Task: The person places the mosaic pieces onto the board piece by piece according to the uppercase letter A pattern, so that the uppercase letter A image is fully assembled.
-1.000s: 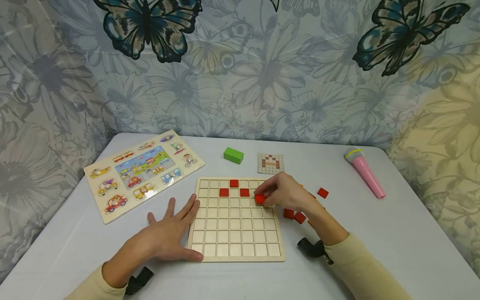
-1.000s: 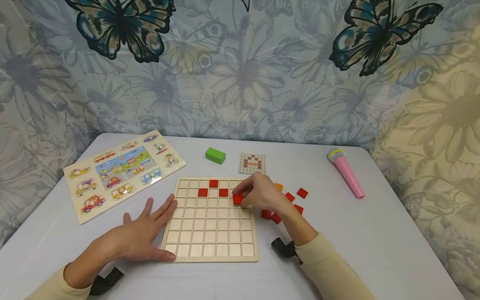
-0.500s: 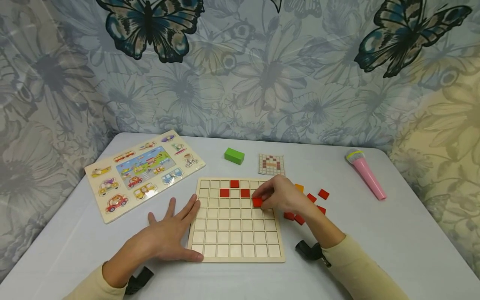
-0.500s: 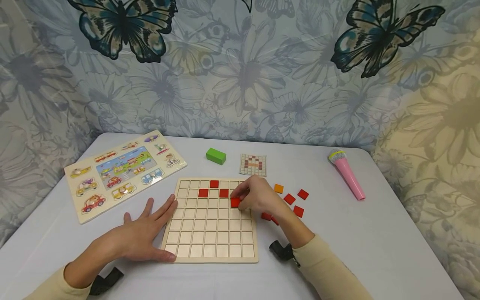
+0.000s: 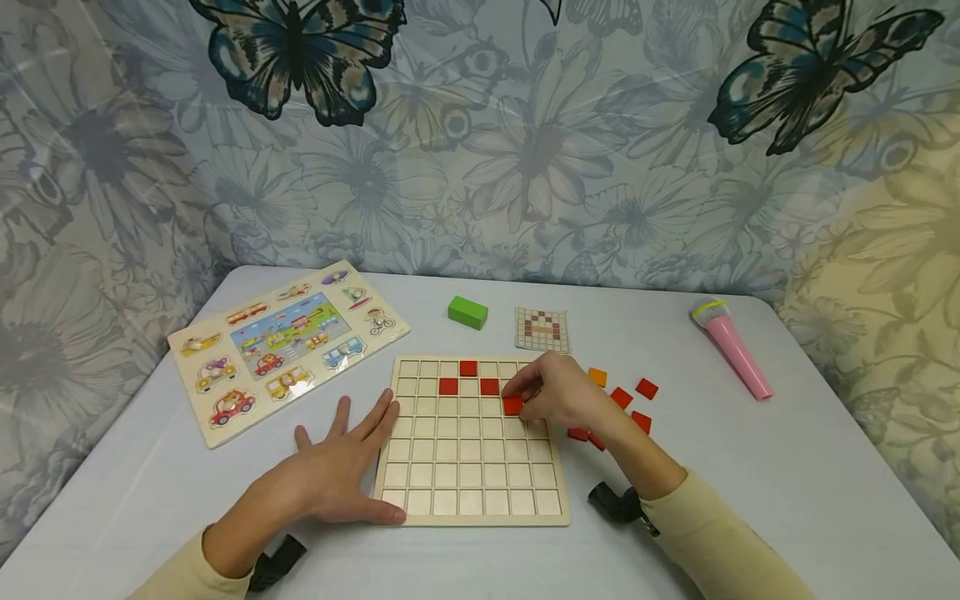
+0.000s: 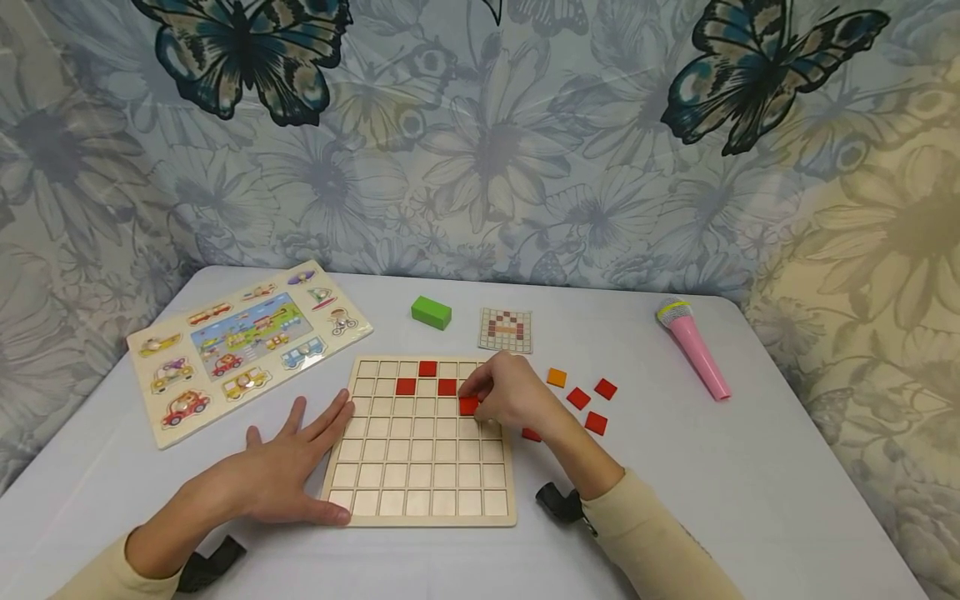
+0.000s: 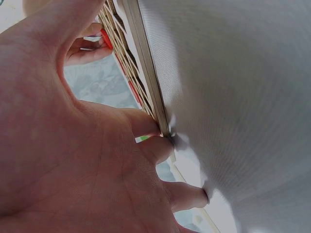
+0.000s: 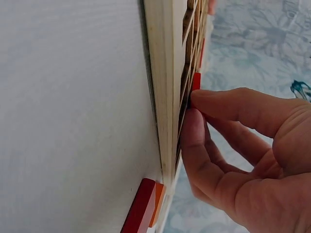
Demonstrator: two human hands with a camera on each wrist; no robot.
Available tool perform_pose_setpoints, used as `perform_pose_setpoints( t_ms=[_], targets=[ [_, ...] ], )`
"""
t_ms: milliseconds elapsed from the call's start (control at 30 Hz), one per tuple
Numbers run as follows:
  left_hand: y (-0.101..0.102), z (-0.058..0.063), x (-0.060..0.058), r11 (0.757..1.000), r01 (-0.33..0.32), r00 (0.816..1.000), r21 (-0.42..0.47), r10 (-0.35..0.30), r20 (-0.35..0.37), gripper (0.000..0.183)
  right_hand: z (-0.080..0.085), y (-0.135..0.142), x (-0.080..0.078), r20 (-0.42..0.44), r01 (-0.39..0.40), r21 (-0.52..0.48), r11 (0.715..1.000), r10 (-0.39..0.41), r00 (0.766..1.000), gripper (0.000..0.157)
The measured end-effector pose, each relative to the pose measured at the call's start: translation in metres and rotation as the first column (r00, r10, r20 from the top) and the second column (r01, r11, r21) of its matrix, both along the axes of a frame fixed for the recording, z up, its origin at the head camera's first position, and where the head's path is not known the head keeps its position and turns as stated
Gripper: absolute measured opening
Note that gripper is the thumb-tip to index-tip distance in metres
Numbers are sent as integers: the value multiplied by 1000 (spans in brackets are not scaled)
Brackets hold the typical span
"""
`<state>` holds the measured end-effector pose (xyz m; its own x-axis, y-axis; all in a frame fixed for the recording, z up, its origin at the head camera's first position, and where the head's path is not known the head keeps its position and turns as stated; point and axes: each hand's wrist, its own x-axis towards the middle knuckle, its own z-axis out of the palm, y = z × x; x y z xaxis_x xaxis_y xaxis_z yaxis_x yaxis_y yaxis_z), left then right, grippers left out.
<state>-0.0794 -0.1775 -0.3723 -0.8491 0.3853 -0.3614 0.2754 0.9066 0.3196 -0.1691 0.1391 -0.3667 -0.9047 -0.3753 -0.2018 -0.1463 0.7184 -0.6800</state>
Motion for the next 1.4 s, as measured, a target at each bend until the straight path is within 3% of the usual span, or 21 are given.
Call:
perform_pose_setpoints(
  t_ms=[667,1100,1400],
  targets=[
    [-1,-2,0,1000,-6,1000,-5,6,5,135,-3,-2,0,-59,-29,21,999,30,998,29],
    [0,1,-2,1000,4,1000,-22,-4,8,135,-1,1,2,-48,-31,2,1000,31,998,27],
    [1,1,1,1000,-1,1000,-12,1,14,135,10,12,4,-17,22,-25,999,-23,1000,25]
  ],
)
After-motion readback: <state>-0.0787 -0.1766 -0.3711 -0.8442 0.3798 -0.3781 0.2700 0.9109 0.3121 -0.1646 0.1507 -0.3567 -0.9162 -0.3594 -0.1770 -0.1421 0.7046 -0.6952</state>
